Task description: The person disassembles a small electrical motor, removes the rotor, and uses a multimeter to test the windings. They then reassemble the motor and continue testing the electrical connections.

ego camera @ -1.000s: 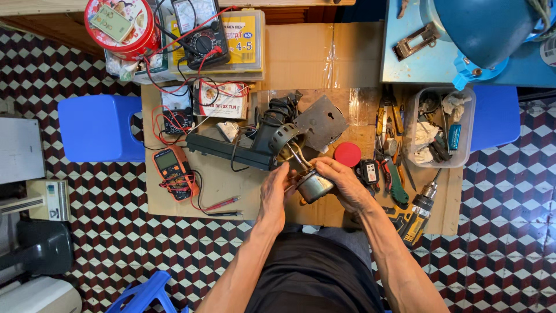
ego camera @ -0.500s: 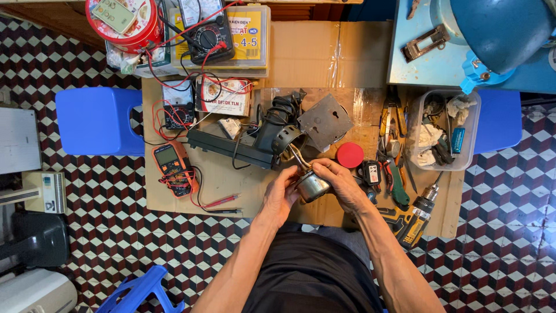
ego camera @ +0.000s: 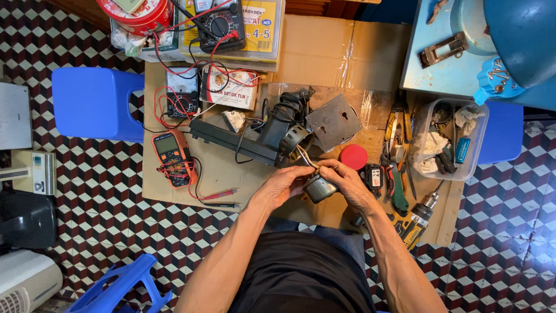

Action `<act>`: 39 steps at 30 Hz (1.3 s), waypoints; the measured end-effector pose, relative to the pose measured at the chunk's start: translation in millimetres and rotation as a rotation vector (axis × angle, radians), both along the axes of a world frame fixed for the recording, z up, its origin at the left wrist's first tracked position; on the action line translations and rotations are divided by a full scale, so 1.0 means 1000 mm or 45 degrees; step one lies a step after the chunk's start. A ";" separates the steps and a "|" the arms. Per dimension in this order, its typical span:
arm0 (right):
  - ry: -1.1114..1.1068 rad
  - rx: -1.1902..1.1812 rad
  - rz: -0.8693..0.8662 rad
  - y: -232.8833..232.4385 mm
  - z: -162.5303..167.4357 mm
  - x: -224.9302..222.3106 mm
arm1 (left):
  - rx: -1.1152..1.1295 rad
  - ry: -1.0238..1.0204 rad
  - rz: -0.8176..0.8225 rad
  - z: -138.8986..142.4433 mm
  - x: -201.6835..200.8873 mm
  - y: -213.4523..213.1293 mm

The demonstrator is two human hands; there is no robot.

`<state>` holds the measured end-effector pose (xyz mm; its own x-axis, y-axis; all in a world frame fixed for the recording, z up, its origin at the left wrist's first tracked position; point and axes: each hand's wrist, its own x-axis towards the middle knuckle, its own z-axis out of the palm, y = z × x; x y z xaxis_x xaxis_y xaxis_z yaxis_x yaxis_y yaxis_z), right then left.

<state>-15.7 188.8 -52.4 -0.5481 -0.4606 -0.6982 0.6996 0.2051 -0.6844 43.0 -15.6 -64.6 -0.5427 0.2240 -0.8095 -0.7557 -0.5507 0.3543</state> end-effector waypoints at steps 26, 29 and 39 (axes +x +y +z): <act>-0.140 -0.113 -0.143 0.017 -0.001 0.017 | -0.526 -0.129 0.531 0.000 -0.003 0.047; -0.154 -0.136 -0.107 0.022 -0.004 0.015 | -0.513 -0.110 0.639 0.001 -0.005 0.046; -0.182 -0.166 -0.138 0.018 -0.012 0.020 | -0.494 -0.091 0.534 -0.004 -0.007 0.029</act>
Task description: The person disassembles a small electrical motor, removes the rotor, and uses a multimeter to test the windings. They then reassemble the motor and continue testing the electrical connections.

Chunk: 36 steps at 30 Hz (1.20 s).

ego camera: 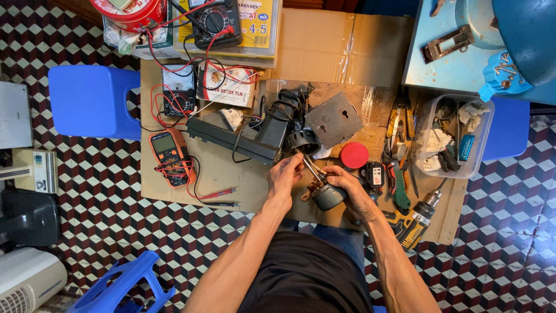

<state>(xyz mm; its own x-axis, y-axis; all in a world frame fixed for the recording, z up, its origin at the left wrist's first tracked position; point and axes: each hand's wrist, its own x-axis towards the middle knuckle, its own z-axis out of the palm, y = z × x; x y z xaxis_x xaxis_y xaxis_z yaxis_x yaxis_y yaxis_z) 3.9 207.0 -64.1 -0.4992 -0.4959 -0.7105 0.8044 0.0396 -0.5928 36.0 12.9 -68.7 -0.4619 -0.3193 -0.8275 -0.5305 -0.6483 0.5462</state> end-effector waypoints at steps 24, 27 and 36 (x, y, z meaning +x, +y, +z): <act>-0.047 -0.046 -0.031 -0.001 -0.017 0.001 | -0.947 0.043 -0.733 0.019 0.039 -0.001; -0.057 -0.051 -0.045 0.000 -0.021 0.003 | -1.379 0.424 -0.889 0.025 0.028 -0.013; -0.084 -0.076 -0.104 0.010 -0.034 0.009 | -1.363 0.306 -1.305 0.016 -0.012 -0.033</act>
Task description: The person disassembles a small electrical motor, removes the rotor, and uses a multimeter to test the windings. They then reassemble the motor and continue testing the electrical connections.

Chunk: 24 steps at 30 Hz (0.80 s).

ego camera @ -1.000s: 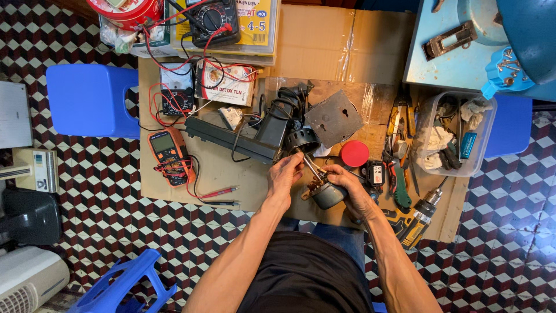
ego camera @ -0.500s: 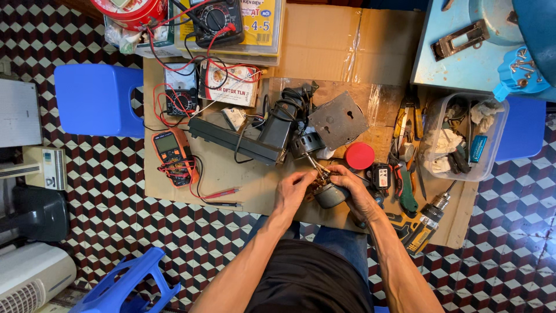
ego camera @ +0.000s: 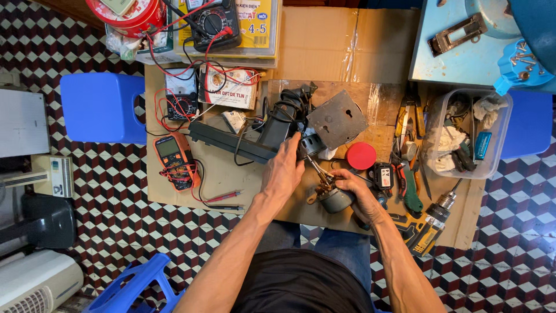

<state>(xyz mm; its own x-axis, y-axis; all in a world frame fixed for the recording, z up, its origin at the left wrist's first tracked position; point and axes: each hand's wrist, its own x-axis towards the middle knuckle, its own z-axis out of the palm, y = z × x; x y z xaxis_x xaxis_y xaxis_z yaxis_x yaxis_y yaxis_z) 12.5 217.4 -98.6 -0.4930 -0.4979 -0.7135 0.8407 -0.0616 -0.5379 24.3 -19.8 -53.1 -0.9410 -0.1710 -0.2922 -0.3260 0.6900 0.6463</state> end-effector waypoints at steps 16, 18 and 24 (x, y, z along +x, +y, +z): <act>-0.051 -0.256 -0.161 0.003 -0.014 0.010 | -0.077 0.042 0.065 0.005 -0.001 0.003; -0.128 -0.222 -0.269 -0.006 -0.022 0.011 | 0.009 0.107 0.135 0.008 0.014 0.007; -0.094 -0.268 -0.303 -0.020 -0.039 0.010 | 0.940 -0.513 0.525 0.010 0.091 0.037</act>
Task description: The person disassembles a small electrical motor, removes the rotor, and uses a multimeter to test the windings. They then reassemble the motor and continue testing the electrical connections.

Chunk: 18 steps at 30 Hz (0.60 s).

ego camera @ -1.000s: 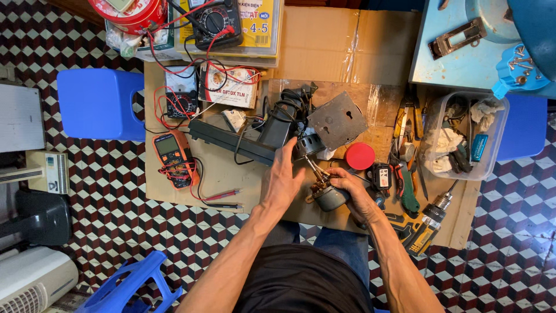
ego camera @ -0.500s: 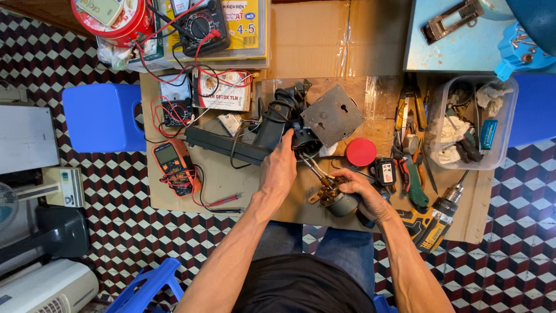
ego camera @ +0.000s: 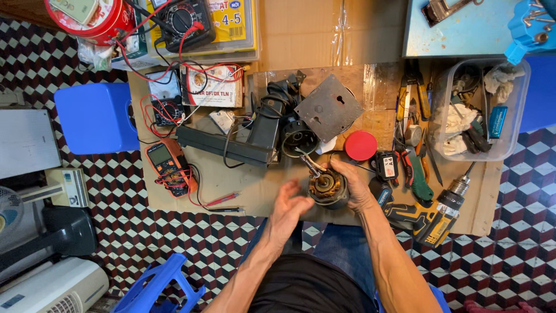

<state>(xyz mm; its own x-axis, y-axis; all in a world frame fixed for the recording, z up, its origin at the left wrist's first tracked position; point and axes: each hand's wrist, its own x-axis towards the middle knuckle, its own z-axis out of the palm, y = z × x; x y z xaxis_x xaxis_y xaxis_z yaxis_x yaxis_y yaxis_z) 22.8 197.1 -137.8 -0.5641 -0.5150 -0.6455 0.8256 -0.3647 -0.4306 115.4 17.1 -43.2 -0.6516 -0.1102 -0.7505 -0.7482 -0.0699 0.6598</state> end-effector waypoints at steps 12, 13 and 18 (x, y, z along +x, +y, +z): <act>0.111 -0.012 0.078 -0.019 -0.001 0.001 | 0.097 0.271 0.226 -0.023 -0.018 0.036; 0.117 -0.004 0.018 -0.020 -0.001 0.003 | 0.020 0.231 0.212 -0.021 -0.017 0.036; 0.200 0.095 -0.137 -0.020 -0.002 0.014 | -0.300 0.326 0.027 -0.018 -0.018 0.033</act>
<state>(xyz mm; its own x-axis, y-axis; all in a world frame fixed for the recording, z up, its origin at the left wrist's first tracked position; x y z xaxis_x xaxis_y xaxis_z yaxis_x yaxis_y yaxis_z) 36.5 177.0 -139.8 -0.7099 -0.4004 -0.5793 0.7042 -0.4090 -0.5803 97.6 50.5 -61.0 -0.8109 -0.2765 -0.5157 -0.5566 0.0925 0.8256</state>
